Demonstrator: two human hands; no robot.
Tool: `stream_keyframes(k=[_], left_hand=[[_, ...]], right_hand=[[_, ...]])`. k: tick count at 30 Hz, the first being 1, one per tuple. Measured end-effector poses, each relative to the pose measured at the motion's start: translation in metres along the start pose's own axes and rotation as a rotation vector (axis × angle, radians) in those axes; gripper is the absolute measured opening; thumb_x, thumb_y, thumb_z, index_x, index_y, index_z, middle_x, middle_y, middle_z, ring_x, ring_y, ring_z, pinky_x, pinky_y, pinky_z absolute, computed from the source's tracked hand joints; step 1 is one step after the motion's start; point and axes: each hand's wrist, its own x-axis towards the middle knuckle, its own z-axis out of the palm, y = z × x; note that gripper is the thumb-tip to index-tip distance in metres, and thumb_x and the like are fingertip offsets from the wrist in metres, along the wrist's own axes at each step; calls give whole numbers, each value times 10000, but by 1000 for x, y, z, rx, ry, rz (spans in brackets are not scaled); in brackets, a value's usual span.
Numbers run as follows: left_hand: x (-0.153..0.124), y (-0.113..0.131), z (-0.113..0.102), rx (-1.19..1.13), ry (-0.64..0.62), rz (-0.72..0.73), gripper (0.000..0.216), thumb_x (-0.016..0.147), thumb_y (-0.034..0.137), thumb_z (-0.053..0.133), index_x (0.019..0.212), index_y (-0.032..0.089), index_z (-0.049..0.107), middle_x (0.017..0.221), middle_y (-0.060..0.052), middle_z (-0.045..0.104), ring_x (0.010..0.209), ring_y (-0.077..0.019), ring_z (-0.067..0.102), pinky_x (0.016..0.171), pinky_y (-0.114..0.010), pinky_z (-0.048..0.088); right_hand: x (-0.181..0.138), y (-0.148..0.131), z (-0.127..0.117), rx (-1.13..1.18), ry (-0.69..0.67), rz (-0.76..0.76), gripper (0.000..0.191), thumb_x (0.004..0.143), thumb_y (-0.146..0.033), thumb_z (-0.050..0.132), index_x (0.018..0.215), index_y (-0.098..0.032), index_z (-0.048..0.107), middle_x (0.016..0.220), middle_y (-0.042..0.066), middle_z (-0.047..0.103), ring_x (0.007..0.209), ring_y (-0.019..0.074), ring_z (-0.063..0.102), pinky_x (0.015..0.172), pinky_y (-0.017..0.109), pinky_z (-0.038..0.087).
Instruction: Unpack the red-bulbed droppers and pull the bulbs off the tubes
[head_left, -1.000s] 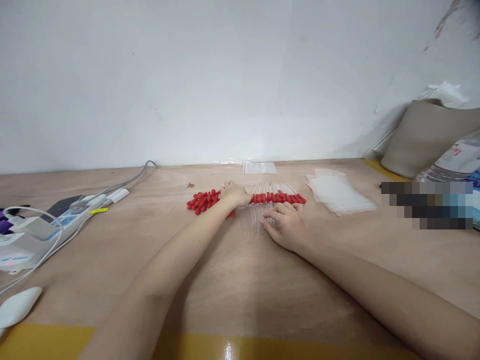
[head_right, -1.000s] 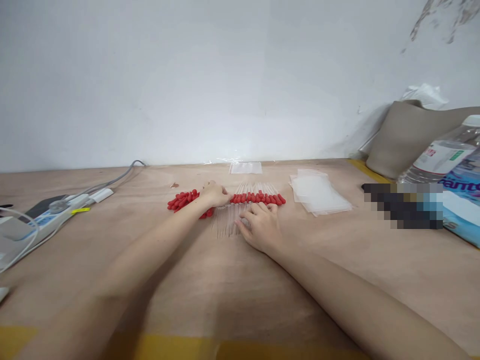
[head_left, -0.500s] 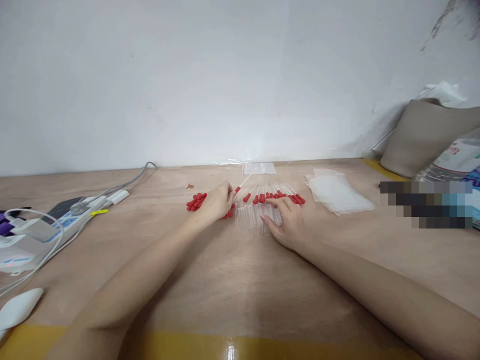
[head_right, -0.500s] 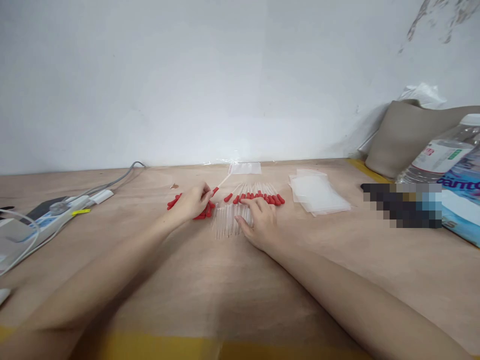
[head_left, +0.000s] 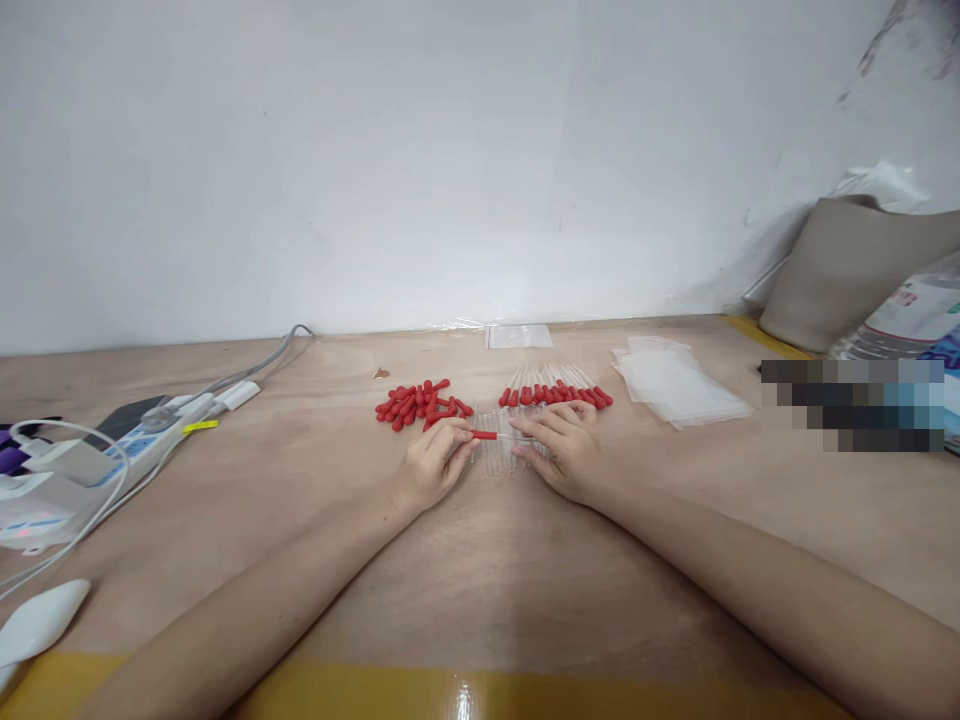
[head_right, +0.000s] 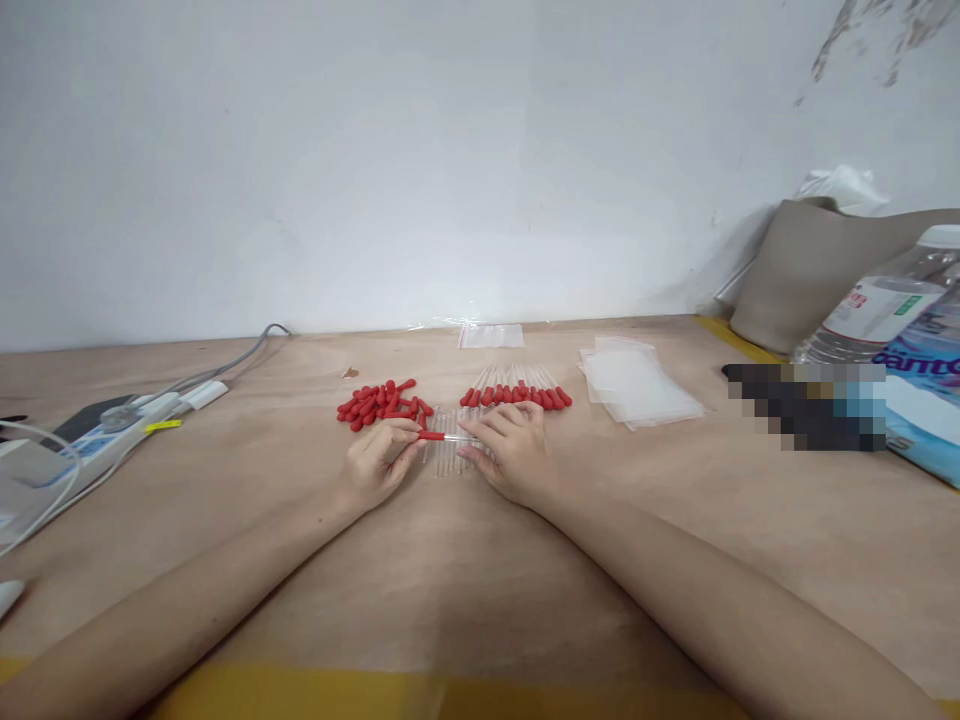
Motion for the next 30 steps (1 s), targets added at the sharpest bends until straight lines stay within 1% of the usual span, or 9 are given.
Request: stream_keyframes(k=[3, 6, 8, 13, 18, 24, 26, 28, 30], left_hand=[[0, 2, 1, -3, -22, -3, 41, 837, 202, 487, 849, 179, 519, 870, -58, 616, 809, -140, 593, 710, -280, 496], [3, 5, 2, 54, -66, 8, 168, 822, 250, 514, 972, 184, 552, 965, -78, 614, 929, -182, 563, 804, -344, 457], [7, 7, 3, 105, -113, 52, 231, 805, 295, 544, 1015, 202, 567, 1016, -77, 609, 983, -207, 534, 829, -374, 420], [14, 13, 3, 151, -235, 141, 118, 832, 275, 506, 854, 199, 594, 841, -20, 654, 884, -185, 542, 826, -372, 358], [15, 17, -2, 209, -338, 177, 177, 855, 290, 449, 795, 183, 577, 774, -20, 637, 843, -183, 529, 867, -403, 304], [10, 15, -11, 196, -405, 150, 234, 868, 266, 392, 728, 173, 555, 705, -19, 596, 778, -170, 509, 879, -415, 296], [5, 6, -19, 200, -389, 73, 267, 876, 242, 355, 702, 170, 543, 676, -19, 574, 740, -164, 501, 864, -407, 313], [1, -8, -29, 207, -349, -67, 286, 886, 241, 323, 728, 171, 550, 681, -23, 555, 703, -159, 496, 807, -377, 354], [1, -25, -38, 180, -293, -235, 284, 894, 280, 316, 840, 178, 576, 735, -32, 544, 713, -157, 504, 741, -326, 397]], right_hand=[[1, -1, 0, -4, -52, -29, 224, 871, -338, 452, 933, -231, 638, 745, 4, 644, 756, 133, 506, 843, 362, 219], [2, -3, -1, -20, -97, -60, 237, 881, -306, 426, 866, -216, 646, 688, 1, 625, 714, 128, 490, 817, 349, 224], [2, -3, -2, -30, -110, -90, 238, 878, -300, 424, 853, -211, 644, 673, 3, 612, 707, 132, 480, 809, 346, 223], [2, -4, -5, -18, -118, -166, 238, 874, -294, 431, 821, -210, 647, 617, -4, 586, 669, 125, 446, 789, 339, 216], [2, -7, -10, -11, -84, -237, 229, 867, -284, 449, 781, -217, 650, 564, -23, 561, 638, 114, 424, 773, 336, 215], [-2, -4, -18, -96, 5, -311, 181, 851, -250, 480, 800, -235, 653, 526, -43, 548, 608, 102, 422, 801, 350, 221], [-4, 4, -21, -118, 35, -247, 173, 843, -235, 487, 827, -245, 659, 544, -42, 565, 614, 102, 442, 796, 346, 223], [-4, 13, -22, -152, 73, -72, 175, 839, -238, 492, 876, -242, 663, 597, -28, 599, 639, 109, 475, 773, 337, 225], [-2, 17, -22, -192, 72, 98, 202, 836, -228, 481, 935, -223, 656, 666, -5, 630, 669, 120, 507, 745, 327, 224]])
